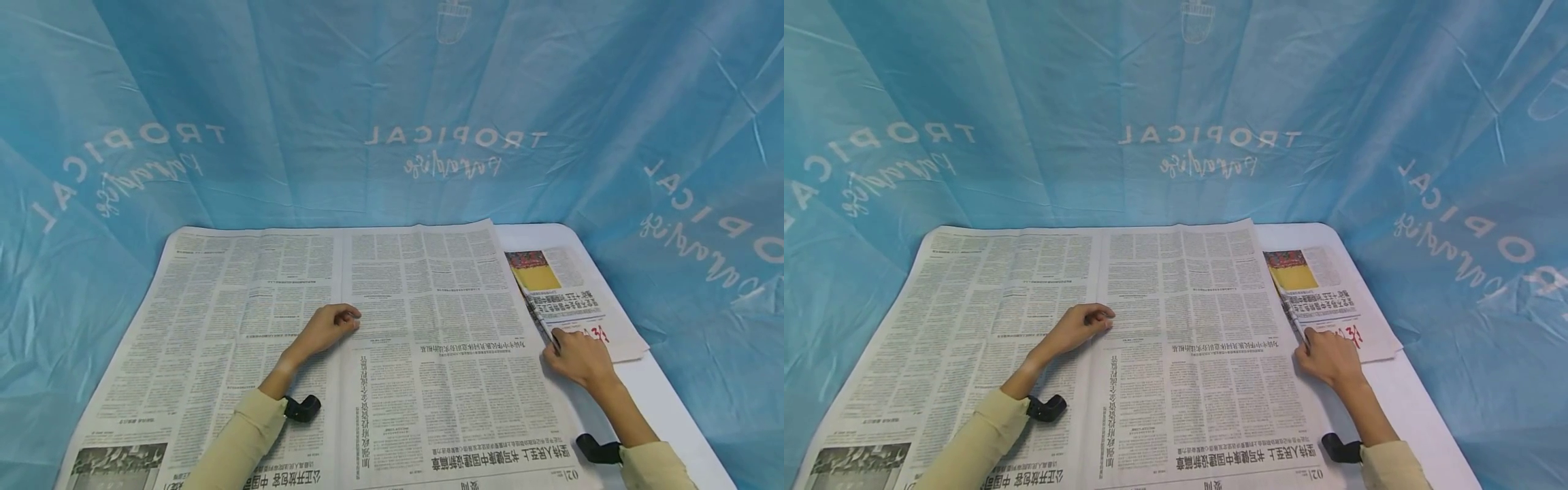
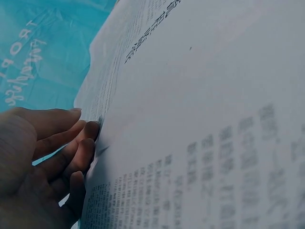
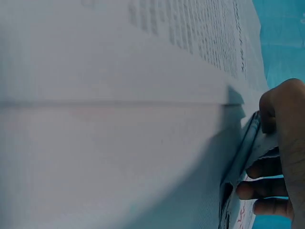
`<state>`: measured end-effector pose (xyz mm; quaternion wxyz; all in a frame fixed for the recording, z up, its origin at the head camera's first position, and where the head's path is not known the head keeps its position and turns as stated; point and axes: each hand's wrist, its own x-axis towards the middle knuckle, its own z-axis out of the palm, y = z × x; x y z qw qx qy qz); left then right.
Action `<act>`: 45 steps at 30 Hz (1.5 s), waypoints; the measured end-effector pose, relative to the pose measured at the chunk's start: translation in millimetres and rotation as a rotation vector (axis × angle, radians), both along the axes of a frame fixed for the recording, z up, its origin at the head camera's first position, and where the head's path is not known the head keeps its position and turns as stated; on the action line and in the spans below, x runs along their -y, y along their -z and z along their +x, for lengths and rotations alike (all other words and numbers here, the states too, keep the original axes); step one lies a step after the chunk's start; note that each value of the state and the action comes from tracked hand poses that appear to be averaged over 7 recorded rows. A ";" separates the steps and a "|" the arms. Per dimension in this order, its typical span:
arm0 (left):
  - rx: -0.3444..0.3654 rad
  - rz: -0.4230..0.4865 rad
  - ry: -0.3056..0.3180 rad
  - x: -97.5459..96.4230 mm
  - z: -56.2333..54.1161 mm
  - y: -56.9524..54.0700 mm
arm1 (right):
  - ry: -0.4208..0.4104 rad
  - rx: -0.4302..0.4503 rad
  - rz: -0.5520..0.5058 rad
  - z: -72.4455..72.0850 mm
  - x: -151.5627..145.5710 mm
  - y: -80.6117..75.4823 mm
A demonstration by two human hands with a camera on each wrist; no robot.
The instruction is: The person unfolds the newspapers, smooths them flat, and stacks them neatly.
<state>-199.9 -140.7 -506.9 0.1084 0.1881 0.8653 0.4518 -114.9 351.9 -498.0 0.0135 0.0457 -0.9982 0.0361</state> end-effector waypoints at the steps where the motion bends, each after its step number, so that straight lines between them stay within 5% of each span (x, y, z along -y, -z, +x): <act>1: -0.002 -0.003 -0.003 0.0 0.1 0.1 | 0.005 -0.008 -0.007 0.0 2.1 0.1; 12: -0.022 -0.002 -0.039 -1.0 0.9 2.2 | 0.005 -0.187 -0.028 1.6 31.6 6.8; 33: -0.027 0.068 -0.037 0.4 2.7 6.2 | -0.004 -0.137 -0.120 12.6 118.3 -3.1; 45: -0.041 0.103 -0.040 0.8 4.6 9.7 | -0.107 -0.103 -0.160 14.8 161.1 3.6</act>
